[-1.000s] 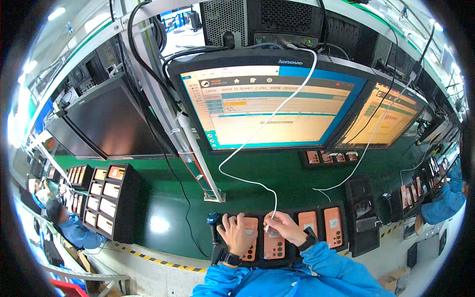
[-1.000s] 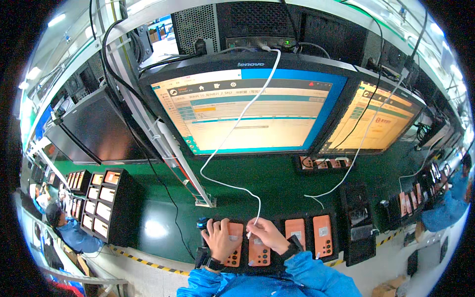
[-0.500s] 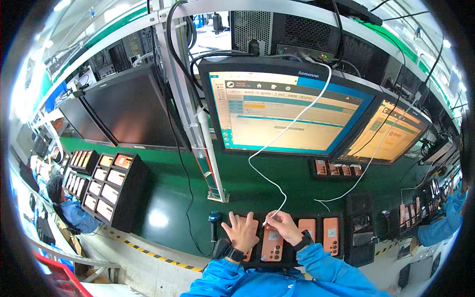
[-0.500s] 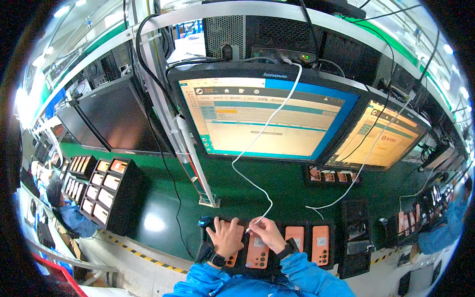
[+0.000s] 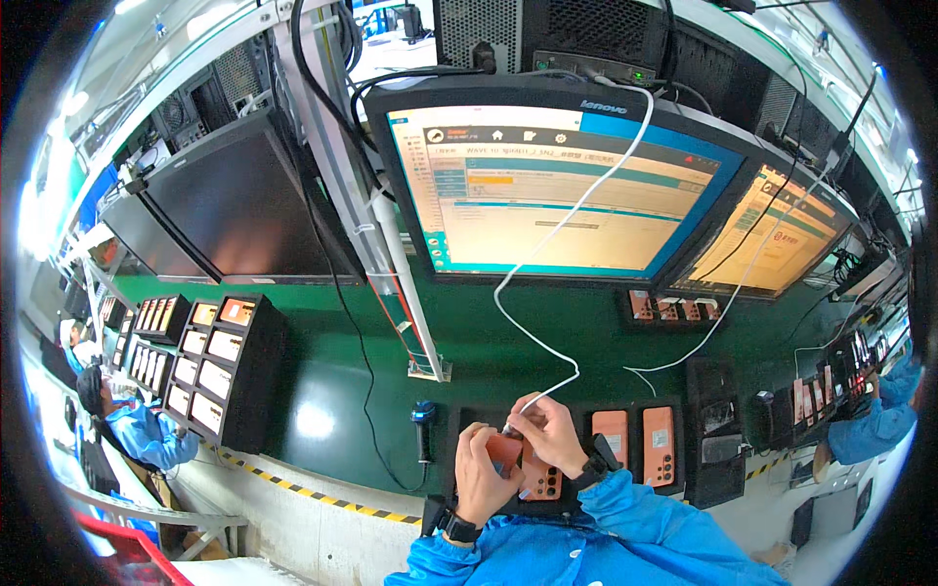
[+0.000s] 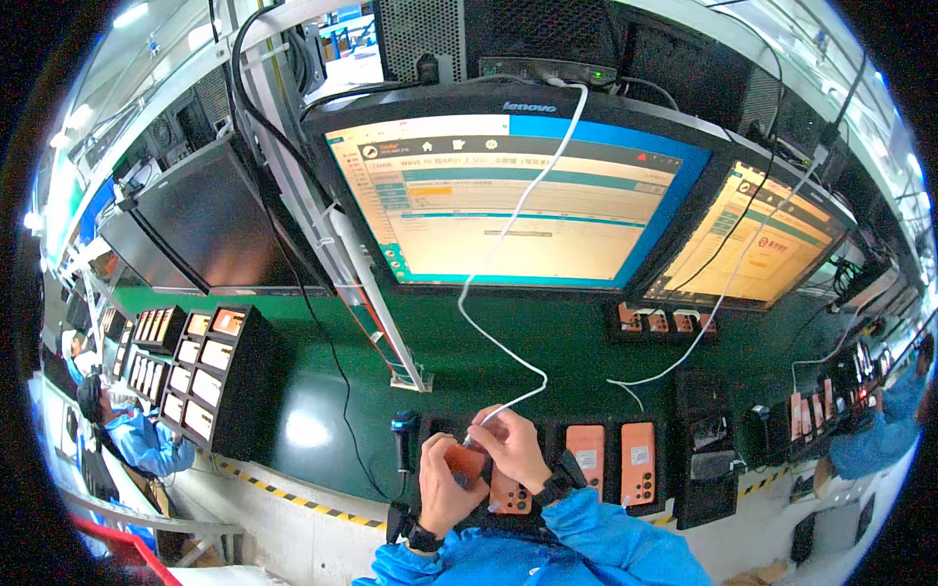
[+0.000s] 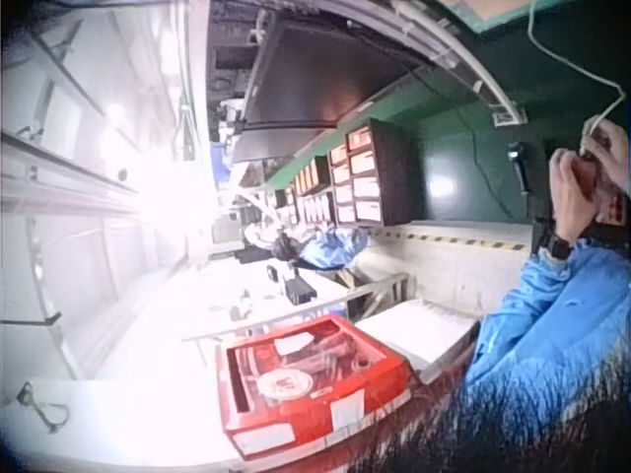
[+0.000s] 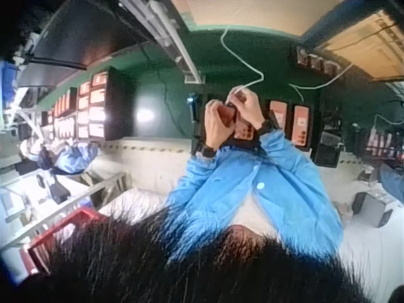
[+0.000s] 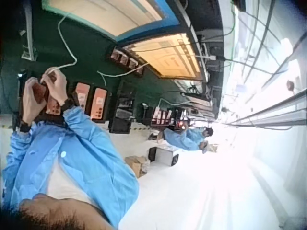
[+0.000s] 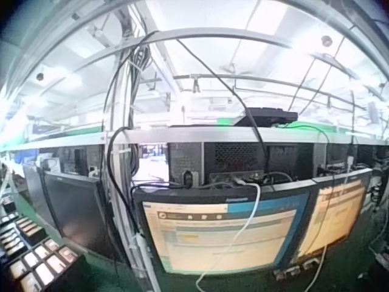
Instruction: Testing and scanning smartphones at a manufacturing or quality control station.
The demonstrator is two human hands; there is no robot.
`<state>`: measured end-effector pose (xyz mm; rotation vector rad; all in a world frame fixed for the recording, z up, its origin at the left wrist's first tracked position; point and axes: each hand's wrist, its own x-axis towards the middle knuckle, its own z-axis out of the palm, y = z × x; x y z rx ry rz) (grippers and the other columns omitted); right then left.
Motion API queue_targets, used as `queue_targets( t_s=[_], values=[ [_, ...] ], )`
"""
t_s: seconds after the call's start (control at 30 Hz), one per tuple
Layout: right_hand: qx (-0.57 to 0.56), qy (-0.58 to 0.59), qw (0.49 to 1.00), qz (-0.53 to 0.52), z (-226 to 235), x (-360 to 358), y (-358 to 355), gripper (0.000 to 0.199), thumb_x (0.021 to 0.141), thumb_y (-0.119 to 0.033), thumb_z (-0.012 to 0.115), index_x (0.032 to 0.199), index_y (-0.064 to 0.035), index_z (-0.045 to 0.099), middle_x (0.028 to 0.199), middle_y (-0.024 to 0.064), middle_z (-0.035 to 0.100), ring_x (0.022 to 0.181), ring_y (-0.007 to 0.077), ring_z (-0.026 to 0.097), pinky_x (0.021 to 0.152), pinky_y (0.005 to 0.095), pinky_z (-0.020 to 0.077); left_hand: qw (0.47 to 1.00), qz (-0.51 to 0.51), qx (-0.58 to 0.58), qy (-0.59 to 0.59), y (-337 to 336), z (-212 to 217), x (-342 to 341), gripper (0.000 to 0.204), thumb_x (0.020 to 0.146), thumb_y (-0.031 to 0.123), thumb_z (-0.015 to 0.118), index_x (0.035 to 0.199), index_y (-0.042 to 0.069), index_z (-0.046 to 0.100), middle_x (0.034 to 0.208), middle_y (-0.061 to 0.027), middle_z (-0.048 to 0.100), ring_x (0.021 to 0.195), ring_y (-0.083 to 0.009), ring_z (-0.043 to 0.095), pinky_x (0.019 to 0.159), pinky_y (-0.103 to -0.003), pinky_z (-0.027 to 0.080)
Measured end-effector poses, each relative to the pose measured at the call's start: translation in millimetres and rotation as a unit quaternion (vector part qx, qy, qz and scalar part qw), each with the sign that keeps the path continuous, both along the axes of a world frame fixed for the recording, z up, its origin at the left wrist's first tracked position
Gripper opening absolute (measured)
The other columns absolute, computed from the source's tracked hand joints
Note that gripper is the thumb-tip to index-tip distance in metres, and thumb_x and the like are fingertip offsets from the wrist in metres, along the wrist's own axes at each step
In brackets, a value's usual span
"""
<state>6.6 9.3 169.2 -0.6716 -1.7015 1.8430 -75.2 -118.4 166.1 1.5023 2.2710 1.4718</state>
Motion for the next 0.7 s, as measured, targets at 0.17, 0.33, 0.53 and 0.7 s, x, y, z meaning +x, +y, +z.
queue_targets(
  t_s=[0.17,0.33,0.53,0.7],
  values=[
    [0.092,-0.05,0.994,-0.019,6.4,-5.2,-8.7,0.014,0.087,-0.006,0.064,0.096,0.0015,0.056,0.081,0.0057,0.064,0.075,0.01,0.063,0.068,0.0246,0.0517,1.0,-0.002,0.0,-0.014,-2.1,-6.7,-1.2,0.073,0.051,0.007,0.074,0.116,0.004,0.04,0.112,-0.0222,0.047,0.103,-0.0401,0.048,0.087,-0.045,0.042],
    [0.286,-0.121,0.95,0.034,32.0,-7.6,-11.0,0.011,0.081,-0.005,0.068,0.086,0.0016,0.06,0.08,0.0075,0.065,0.068,0.0132,0.064,0.063,0.0253,0.0499,1.0,-0.002,0.015,-0.022,-6.7,-6.2,-0.1,0.071,0.051,0.008,0.075,0.114,0.004,0.042,0.111,-0.0213,0.048,0.102,-0.0394,0.049,0.086,-0.045,0.042],
    [0.233,-0.082,0.969,0.007,30.8,-2.5,-13.7,0.011,0.077,-0.006,0.07,0.084,0.0012,0.065,0.082,0.0102,0.067,0.072,0.0163,0.064,0.063,0.0278,0.0498,0.999,-0.024,0.022,-0.039,-2.7,-3.2,3.5,0.066,0.051,0.001,0.073,0.109,0.003,0.043,0.106,-0.0195,0.05,0.097,-0.037,0.051,0.081,-0.043,0.045],
    [0.084,-0.061,0.994,-0.045,14.8,29.2,4.0,0.031,0.086,-0.015,0.065,0.113,-0.0018,0.058,0.094,0.0075,0.065,0.085,0.0142,0.063,0.075,0.0283,0.0503,0.994,0.028,0.005,-0.109,23.9,-18.6,-3.3,0.065,0.053,0.004,0.073,0.11,0.002,0.044,0.105,-0.0186,0.049,0.097,-0.0363,0.05,0.087,-0.041,0.042]
  ],
)
